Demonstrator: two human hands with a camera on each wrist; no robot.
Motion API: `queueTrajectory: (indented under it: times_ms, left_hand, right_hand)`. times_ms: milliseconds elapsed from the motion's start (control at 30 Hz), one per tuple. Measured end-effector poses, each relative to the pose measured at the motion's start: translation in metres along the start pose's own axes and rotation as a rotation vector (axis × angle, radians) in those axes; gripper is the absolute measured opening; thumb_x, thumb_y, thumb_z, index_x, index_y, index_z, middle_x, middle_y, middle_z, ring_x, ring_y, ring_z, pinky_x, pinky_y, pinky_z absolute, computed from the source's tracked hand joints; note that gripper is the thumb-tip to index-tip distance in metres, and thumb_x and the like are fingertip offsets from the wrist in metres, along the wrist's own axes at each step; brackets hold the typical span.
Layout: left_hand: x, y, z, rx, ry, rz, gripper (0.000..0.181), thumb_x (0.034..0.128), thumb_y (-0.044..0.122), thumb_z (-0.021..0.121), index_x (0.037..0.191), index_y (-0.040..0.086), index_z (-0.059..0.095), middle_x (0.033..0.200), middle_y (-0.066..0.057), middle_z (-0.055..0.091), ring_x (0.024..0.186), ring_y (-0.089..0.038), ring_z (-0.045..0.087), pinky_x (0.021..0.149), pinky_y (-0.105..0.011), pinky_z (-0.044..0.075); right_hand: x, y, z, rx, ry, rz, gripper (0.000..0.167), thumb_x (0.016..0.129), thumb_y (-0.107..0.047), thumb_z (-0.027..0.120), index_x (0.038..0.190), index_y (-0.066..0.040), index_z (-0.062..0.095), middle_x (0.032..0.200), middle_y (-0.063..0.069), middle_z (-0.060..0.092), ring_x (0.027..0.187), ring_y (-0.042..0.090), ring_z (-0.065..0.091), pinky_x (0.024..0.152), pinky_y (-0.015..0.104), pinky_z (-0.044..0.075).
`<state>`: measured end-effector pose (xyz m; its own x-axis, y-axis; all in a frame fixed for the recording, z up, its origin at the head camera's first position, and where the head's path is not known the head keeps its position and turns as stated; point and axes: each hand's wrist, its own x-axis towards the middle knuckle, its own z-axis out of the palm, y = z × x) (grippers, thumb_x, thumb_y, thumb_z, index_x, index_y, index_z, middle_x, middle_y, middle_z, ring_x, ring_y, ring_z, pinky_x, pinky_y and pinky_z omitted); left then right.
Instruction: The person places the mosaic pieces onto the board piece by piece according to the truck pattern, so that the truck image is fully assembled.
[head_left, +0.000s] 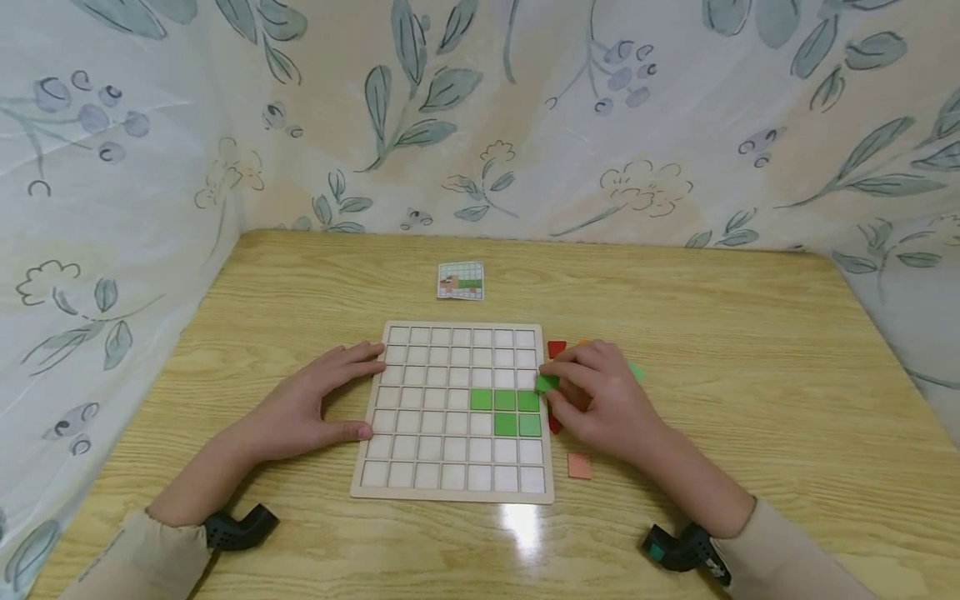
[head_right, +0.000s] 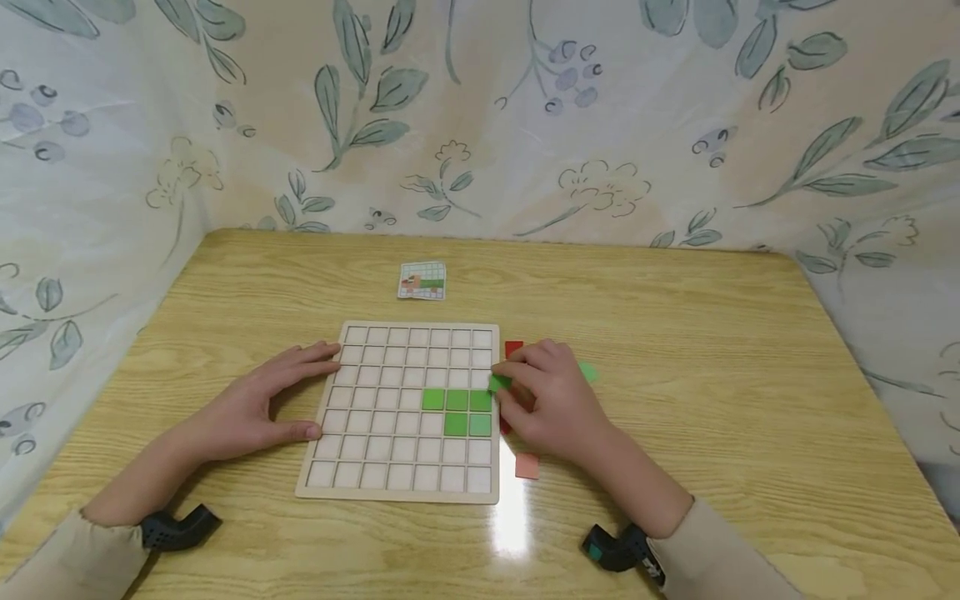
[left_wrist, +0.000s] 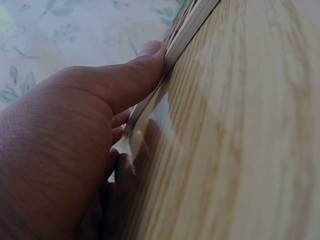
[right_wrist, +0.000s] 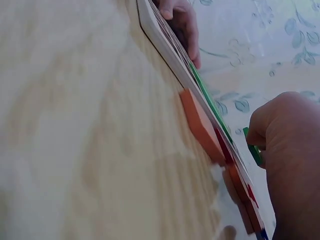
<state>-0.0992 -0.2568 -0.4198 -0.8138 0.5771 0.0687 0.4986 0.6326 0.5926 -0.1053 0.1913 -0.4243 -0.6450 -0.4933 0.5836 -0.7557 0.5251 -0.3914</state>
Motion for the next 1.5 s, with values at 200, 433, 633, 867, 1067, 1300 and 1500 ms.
queueTrajectory:
  times_ms: [200,433,633,867,1067,1300,1500]
  left_hand:
    - [0.0,-0.001,-0.001,0.0,-0.007,-0.013,0.089,0.089,0.054,0.09,0.165,0.024,0.053,0.177,0.005,0.034,0.164,-0.037,0.025,0.126,-0.071,0.025]
    - [-0.001,-0.002,0.0,-0.002,-0.003,-0.012,0.09,0.0886,0.053,0.09,0.165,0.024,0.052,0.177,0.005,0.034,0.164,-0.034,0.026,0.125,-0.07,0.027]
    - [-0.001,-0.002,0.001,-0.001,-0.006,-0.018,0.09,0.0883,0.054,0.09,0.165,0.024,0.052,0.177,0.006,0.033,0.164,-0.035,0.025,0.126,-0.071,0.026]
    - [-0.002,-0.002,0.002,0.009,-0.009,-0.025,0.089,0.089,0.056,0.089,0.165,0.026,0.052,0.177,0.007,0.033,0.164,-0.036,0.025,0.126,-0.071,0.025]
    - [-0.002,-0.002,0.003,0.005,0.005,-0.015,0.088,0.0894,0.052,0.09,0.164,0.024,0.053,0.177,0.004,0.035,0.163,-0.039,0.026,0.125,-0.073,0.026]
    - [-0.002,-0.001,0.003,0.007,0.0,-0.022,0.088,0.0899,0.054,0.089,0.164,0.025,0.053,0.177,0.006,0.034,0.164,-0.039,0.025,0.125,-0.073,0.025]
    - [-0.002,-0.002,0.003,0.012,0.004,-0.013,0.087,0.0901,0.053,0.089,0.164,0.025,0.053,0.177,0.005,0.034,0.163,-0.04,0.025,0.125,-0.073,0.025]
  right_hand:
    - [0.006,-0.009,0.009,0.018,0.007,-0.072,0.026,0.083,-0.004,0.085,0.109,-0.006,0.084,0.108,0.003,0.076,0.098,0.025,0.063,0.087,0.045,0.047]
    - [0.012,-0.023,0.021,0.021,-0.038,-0.118,0.025,0.085,-0.008,0.085,0.11,-0.007,0.084,0.108,0.002,0.075,0.1,0.023,0.065,0.086,0.044,0.05]
    - [0.015,-0.034,0.03,0.025,-0.081,-0.152,0.024,0.087,-0.011,0.084,0.111,-0.01,0.084,0.106,-0.001,0.073,0.098,0.02,0.062,0.086,0.042,0.049]
    - [0.017,-0.044,0.038,0.051,-0.101,-0.184,0.024,0.088,-0.012,0.084,0.112,-0.01,0.084,0.107,-0.002,0.072,0.099,0.019,0.061,0.087,0.04,0.048]
    - [0.018,-0.049,0.044,0.045,-0.106,-0.214,0.023,0.089,-0.013,0.084,0.112,-0.01,0.084,0.108,-0.002,0.073,0.099,0.018,0.062,0.082,0.036,0.047]
    - [0.017,-0.05,0.047,0.035,-0.163,-0.175,0.022,0.093,-0.016,0.083,0.115,-0.012,0.084,0.111,-0.003,0.073,0.102,0.018,0.06,0.086,0.035,0.048]
    - [0.016,-0.048,0.048,0.022,-0.168,-0.185,0.023,0.093,-0.017,0.084,0.115,-0.012,0.084,0.111,-0.003,0.074,0.103,0.018,0.06,0.087,0.037,0.049]
